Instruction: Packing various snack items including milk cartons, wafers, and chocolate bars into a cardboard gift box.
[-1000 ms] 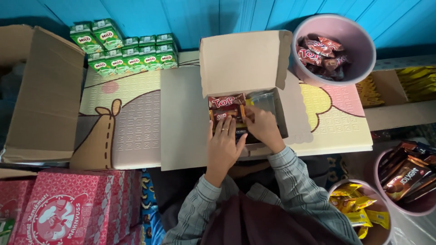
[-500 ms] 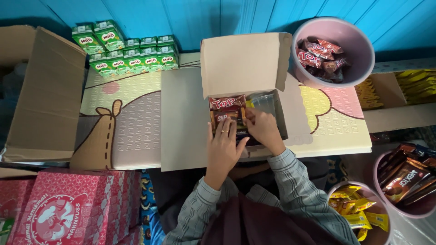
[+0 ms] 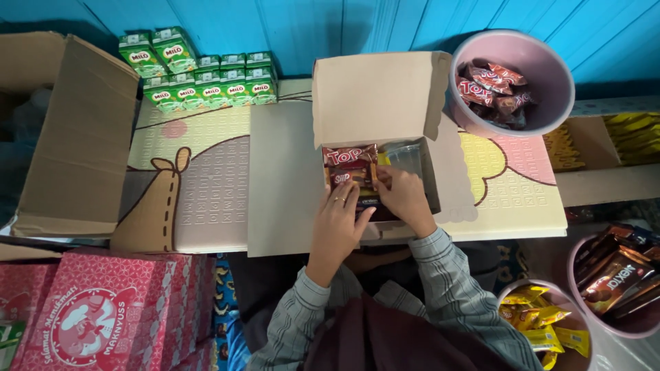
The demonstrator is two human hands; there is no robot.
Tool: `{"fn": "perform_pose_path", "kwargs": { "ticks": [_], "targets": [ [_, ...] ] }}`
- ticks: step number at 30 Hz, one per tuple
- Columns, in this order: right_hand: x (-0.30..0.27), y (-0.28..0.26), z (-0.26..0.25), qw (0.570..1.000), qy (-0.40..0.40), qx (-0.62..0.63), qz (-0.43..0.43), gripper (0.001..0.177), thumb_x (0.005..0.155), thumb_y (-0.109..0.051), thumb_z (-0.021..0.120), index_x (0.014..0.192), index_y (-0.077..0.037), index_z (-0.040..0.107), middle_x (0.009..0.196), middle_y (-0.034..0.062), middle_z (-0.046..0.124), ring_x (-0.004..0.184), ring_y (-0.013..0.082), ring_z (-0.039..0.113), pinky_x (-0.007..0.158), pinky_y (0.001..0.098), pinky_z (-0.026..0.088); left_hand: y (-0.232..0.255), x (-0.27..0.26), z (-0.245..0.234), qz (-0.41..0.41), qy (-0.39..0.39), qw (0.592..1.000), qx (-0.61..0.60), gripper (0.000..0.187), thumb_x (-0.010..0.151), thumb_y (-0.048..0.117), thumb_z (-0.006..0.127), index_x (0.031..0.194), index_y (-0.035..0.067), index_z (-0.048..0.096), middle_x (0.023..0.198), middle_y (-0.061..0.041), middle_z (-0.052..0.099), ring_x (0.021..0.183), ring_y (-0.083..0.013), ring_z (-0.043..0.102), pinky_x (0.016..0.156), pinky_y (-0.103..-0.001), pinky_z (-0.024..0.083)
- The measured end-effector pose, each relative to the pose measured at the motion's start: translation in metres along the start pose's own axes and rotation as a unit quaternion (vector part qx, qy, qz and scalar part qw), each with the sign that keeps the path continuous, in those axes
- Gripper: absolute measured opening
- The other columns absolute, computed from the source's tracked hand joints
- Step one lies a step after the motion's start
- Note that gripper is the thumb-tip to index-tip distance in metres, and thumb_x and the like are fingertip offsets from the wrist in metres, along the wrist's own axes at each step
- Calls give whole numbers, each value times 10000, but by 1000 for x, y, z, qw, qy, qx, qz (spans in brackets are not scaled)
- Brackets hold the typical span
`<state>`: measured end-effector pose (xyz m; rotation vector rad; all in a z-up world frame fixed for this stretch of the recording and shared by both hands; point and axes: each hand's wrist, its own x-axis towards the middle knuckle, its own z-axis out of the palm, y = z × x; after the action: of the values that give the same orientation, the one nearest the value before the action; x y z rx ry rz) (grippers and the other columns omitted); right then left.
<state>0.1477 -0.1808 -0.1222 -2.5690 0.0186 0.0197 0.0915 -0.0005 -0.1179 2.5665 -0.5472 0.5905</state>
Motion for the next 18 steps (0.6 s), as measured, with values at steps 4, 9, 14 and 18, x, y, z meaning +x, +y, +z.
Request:
{"fn": "perform_pose_path", "kwargs": {
  "ticks": [4,9,14,18],
  "targets": [
    [1,5,4,1000,2,-8,-8,354,892,-246,715,1235,-165,749,964,61,806,870,334,765,802,480,605,0,1,-6,2,-2,1000,-21,560,1035,521,547,1261,29,691,1294,-176,689,1210,-304,668,1181,-473,373],
    [-3,3,5,999,31,-24,-29,380,880,-257,722,1241,-140,742,948,86,801,862,386,757,801,526,603,-6,-2,-1,17,3,1000,-21,459,1030,443,589,1268,63,687,1320,-147,675,1224,-290,660,1171,-475,392],
    [-6,-3,0,999,31,-18,-9,452,893,-319,719,1323,-189,672,936,99,800,907,410,748,837,554,583,-21,5,-13,-4,40,985,-170,297,1026,298,623,1273,164,719,1390,-63,649,1241,-263,657,1117,-437,459],
    [-8,-4,-4,999,13,-48,-9,460,954,-427,667,1364,-221,633,866,118,793,857,403,760,801,505,596,-56,22,-45,-61,44,974,-214,307,1022,264,618,1300,164,702,1371,-123,664,1261,-343,628,1083,-473,473]
  ]
}}
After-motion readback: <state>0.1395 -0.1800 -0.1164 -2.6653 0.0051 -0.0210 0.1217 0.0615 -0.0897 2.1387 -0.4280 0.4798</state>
